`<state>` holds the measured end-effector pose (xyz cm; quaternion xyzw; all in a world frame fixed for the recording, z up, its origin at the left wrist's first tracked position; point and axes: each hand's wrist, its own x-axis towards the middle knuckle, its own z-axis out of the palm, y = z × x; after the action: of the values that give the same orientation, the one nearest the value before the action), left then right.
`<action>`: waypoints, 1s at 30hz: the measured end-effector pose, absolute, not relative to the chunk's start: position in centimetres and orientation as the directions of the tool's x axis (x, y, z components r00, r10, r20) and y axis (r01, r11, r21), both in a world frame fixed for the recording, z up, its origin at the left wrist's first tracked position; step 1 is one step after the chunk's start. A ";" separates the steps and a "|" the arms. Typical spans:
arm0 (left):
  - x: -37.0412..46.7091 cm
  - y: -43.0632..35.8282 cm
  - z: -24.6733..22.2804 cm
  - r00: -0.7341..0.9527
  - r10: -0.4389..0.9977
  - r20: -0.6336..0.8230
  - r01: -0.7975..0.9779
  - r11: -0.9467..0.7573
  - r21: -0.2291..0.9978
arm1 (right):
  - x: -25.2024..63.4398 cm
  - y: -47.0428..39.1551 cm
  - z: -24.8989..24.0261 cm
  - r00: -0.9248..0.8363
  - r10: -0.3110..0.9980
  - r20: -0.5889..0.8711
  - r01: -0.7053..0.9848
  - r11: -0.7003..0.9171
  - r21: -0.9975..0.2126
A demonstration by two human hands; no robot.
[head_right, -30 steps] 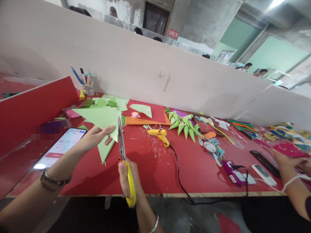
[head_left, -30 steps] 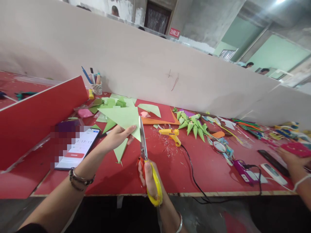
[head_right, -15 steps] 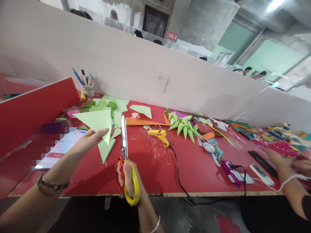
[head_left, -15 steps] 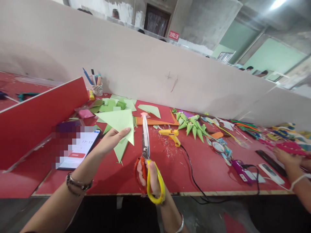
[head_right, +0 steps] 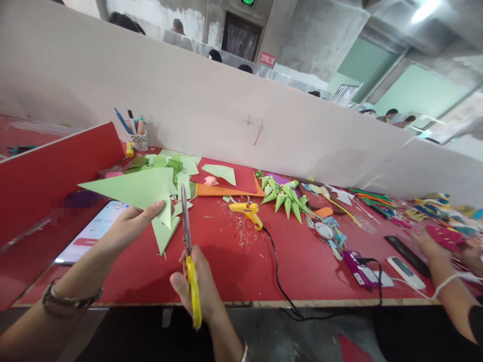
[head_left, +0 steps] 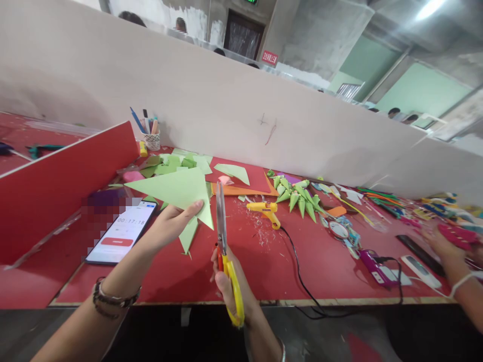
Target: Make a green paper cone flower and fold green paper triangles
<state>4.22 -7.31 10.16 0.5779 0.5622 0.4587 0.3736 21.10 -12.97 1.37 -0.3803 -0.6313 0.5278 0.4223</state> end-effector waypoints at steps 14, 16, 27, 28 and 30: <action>4.0 -6.7 9.4 -0.053 0.992 0.114 0.325 -0.090 0.941 | 21.5 -13.2 3.4 -0.402 0.896 0.187 0.194 0.283 -0.939; 4.0 -6.7 9.6 -0.057 0.987 0.148 0.332 -0.121 0.935 | 21.5 -13.2 3.6 -0.403 0.896 0.185 0.200 0.283 -0.938; 4.5 -6.9 9.4 -0.030 0.994 0.108 0.455 -0.082 0.887 | 21.8 -12.9 3.8 -0.407 0.897 0.173 0.157 0.256 -0.954; 4.5 -7.0 9.4 -0.010 0.995 0.097 0.456 -0.082 0.886 | 21.8 -12.8 3.8 -0.398 0.899 0.184 0.160 0.265 -0.951; 4.6 -7.0 9.4 0.054 0.995 0.086 0.449 -0.101 0.888 | 21.9 -12.7 3.8 -0.386 0.902 0.195 0.164 0.275 -0.947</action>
<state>4.57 -7.05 9.42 0.6337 0.5694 0.3860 0.3538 21.90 -12.71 3.80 -0.3851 -0.6919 0.4628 0.3984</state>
